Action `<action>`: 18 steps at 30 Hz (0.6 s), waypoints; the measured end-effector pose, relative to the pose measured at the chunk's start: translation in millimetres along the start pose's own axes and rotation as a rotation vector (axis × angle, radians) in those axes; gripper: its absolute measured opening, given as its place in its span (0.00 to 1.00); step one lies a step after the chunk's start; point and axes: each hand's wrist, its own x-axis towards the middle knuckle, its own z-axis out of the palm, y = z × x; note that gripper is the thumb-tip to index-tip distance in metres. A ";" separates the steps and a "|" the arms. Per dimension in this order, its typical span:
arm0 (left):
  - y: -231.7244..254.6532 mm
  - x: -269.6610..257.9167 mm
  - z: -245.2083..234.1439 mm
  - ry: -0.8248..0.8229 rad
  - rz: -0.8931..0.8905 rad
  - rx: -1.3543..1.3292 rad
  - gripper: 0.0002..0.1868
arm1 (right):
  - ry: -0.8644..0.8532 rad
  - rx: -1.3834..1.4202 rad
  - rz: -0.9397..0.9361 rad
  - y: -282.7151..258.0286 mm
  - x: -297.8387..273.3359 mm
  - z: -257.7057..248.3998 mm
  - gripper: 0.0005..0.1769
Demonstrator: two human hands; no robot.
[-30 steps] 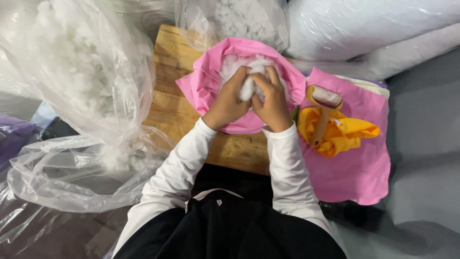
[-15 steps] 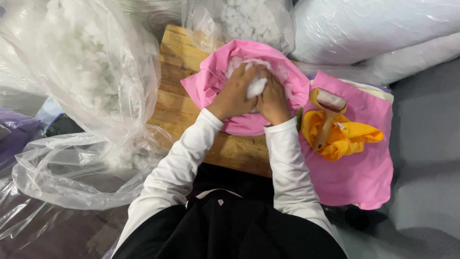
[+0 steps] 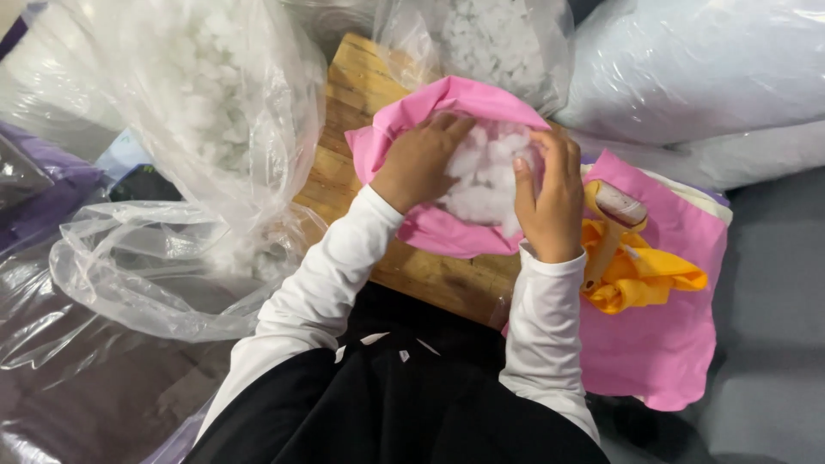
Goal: Stuffing a pink pillowcase with white fiberfill material from a large bag and smoothing it out.
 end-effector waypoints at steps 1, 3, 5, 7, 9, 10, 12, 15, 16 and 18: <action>13.8 -5.8 -9.6 0.000 -0.014 0.001 0.51 | -0.008 0.009 -0.005 11.0 -6.3 11.4 0.17; 40.7 -16.6 -30.2 0.101 0.060 0.172 0.52 | 0.019 -0.077 -0.066 31.6 -17.2 35.1 0.07; 21.2 -5.7 30.6 0.009 0.044 0.231 0.50 | -0.071 -0.095 -0.084 41.2 -25.3 55.2 0.06; 10.3 -10.0 49.6 -0.077 0.026 0.286 0.48 | -0.159 -0.119 -0.112 34.0 -27.7 58.8 0.06; 8.6 -28.1 26.1 0.052 0.162 0.095 0.59 | 0.055 -0.111 -0.109 10.9 -23.2 46.4 0.11; 4.2 -36.5 3.8 0.061 0.146 0.106 0.59 | 0.055 -0.098 -0.126 3.5 -17.6 42.1 0.11; 2.0 -61.8 -33.8 0.318 0.298 -0.291 0.54 | 0.265 -0.153 -0.102 -13.3 -18.8 30.6 0.10; -47.9 -90.7 -73.6 0.505 0.213 -0.280 0.40 | 0.416 0.032 -0.146 -97.6 -0.3 21.0 0.13; -69.5 -98.1 -83.9 0.509 0.204 -0.274 0.40 | 0.412 0.043 -0.152 -110.8 3.8 29.7 0.13; -111.8 -112.2 -103.7 0.852 -0.102 -0.212 0.25 | 0.325 0.285 -0.257 -137.4 9.8 46.3 0.09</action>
